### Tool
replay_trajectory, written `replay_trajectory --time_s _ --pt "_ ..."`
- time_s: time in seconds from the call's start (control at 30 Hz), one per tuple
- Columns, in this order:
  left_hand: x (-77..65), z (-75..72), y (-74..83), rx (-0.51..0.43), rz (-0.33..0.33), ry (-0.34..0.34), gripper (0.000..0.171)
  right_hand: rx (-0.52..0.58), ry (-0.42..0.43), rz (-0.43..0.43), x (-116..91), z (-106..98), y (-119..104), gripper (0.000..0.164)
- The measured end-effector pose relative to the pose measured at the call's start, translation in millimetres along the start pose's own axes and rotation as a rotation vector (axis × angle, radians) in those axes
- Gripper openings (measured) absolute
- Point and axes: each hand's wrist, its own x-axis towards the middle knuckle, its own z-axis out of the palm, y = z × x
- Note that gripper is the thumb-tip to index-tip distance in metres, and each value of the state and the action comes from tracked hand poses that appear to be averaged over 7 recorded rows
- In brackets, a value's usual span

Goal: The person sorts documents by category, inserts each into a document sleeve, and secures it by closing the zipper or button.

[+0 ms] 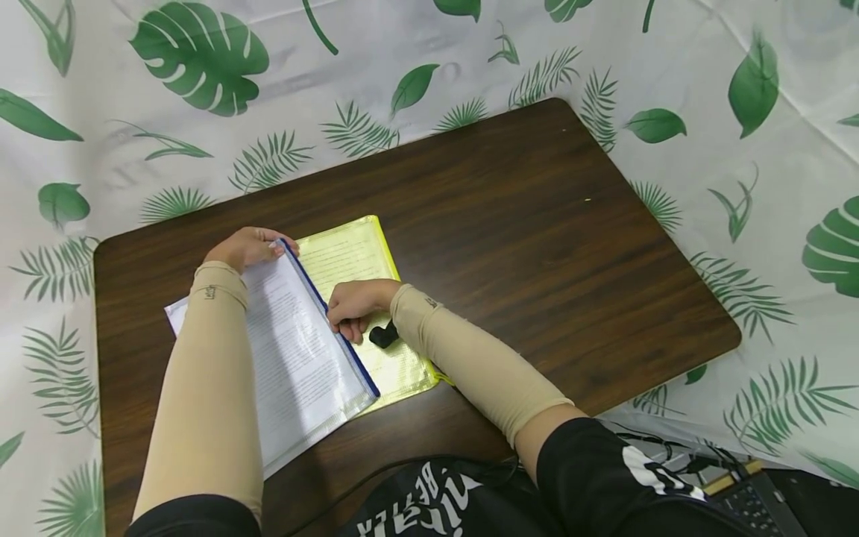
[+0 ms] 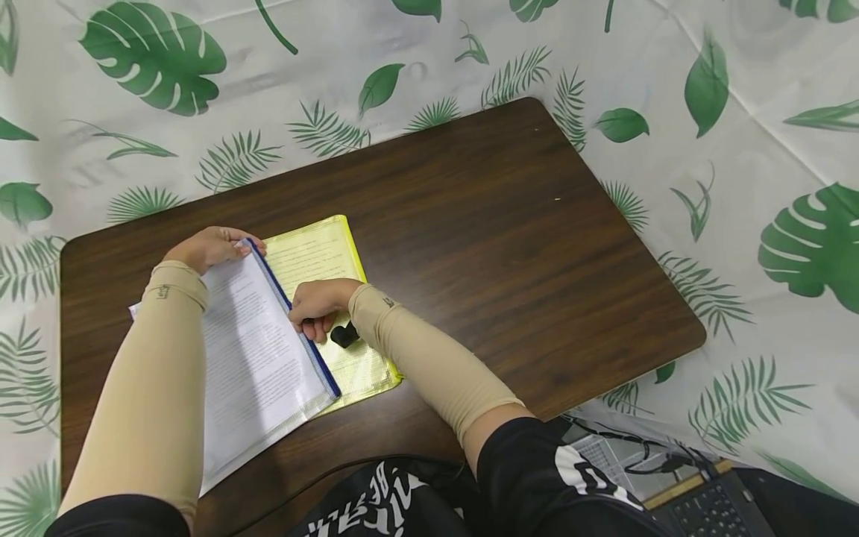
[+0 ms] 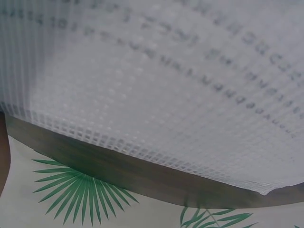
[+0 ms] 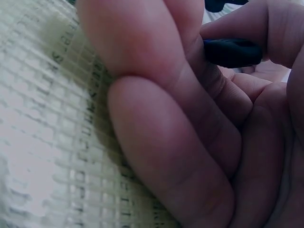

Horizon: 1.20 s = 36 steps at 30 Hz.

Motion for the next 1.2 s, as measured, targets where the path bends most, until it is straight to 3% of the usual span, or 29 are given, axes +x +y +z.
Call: replay_trajectory --time_s 0.8,0.97,1.2 --pt "-2.4 2.5 1.1 -0.032 -0.030 0.023 0.028 0.025 0.001 -0.001 -1.1 0.2 2.9 0.026" --pt "-3.1 0.5 1.1 -0.046 -0.016 0.021 0.027 0.024 0.009 -0.013 0.2 -0.5 3.0 0.027" --pt "-2.6 3.2 -1.3 -0.042 0.059 -0.002 0.027 0.014 0.026 -0.034 1.8 1.9 7.2 0.029"
